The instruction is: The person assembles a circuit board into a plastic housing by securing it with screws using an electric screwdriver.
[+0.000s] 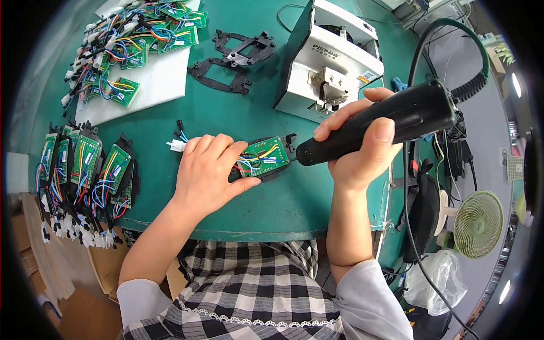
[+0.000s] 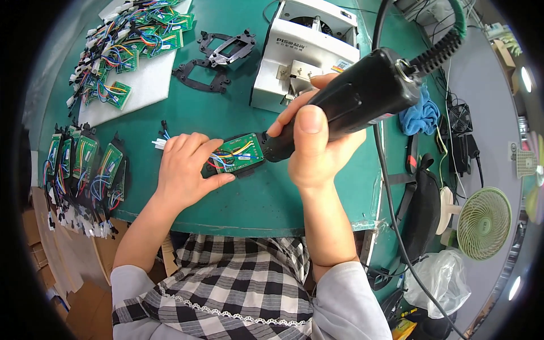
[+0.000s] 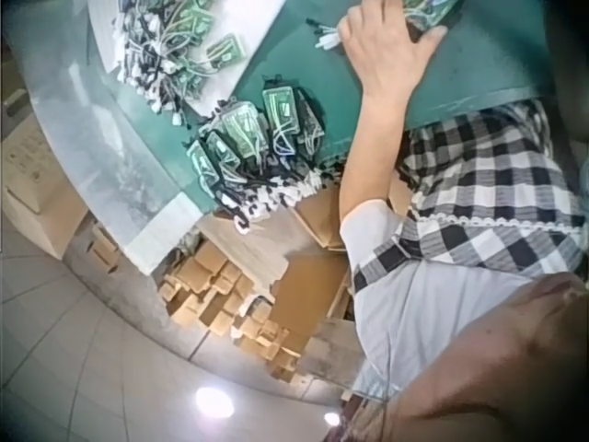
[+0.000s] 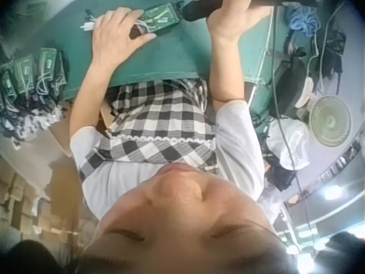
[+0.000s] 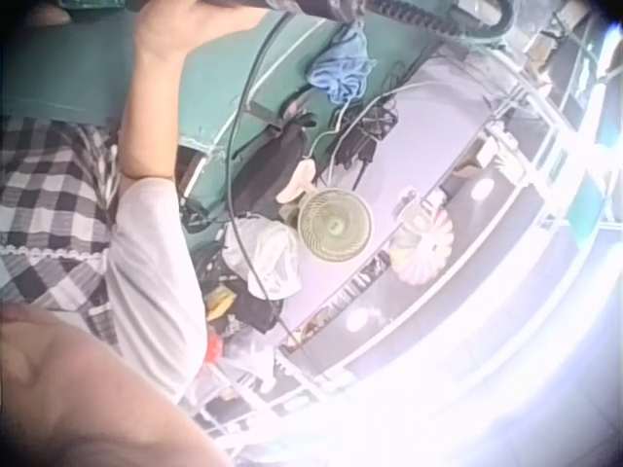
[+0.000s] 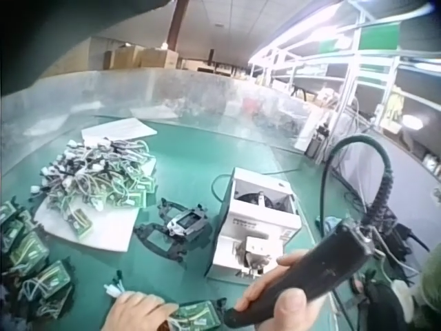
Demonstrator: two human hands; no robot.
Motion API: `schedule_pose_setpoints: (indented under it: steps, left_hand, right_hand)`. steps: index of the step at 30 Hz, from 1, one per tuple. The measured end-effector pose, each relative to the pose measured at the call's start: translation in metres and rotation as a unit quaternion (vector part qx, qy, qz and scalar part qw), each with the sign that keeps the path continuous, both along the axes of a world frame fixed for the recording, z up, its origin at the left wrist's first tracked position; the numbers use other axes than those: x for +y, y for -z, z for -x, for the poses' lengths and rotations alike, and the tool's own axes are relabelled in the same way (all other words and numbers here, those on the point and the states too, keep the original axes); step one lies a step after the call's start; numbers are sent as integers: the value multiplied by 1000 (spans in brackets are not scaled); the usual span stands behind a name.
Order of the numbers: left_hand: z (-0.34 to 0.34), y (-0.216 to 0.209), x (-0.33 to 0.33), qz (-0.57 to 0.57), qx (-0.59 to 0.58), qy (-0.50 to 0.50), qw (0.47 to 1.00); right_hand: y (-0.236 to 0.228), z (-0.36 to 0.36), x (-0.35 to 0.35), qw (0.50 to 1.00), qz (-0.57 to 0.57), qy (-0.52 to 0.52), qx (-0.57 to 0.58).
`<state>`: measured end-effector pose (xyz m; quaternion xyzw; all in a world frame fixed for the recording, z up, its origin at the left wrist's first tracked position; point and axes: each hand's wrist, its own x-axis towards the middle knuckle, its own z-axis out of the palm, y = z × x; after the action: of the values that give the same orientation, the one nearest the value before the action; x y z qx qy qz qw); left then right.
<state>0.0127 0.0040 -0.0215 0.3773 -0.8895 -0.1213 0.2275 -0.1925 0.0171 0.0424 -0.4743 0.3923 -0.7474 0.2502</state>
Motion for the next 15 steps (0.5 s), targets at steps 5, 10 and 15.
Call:
schedule_pose_setpoints:
  steps: [5, 10, 15]
  left_hand:
    - [1, 0, 0, -2, 11, 7, 1000]
    - [0, -1, -1, -31, 12, 10, 999]
    - [1, -1, -1, -57, 22, 10, 998]
  right_hand:
    - [9, -2, -1, 999, 28, -11, 25]
    - [13, -6, 0, 997, 45, -60, 33]
    - [11, 3, -1, 999, 9, -37, 23]
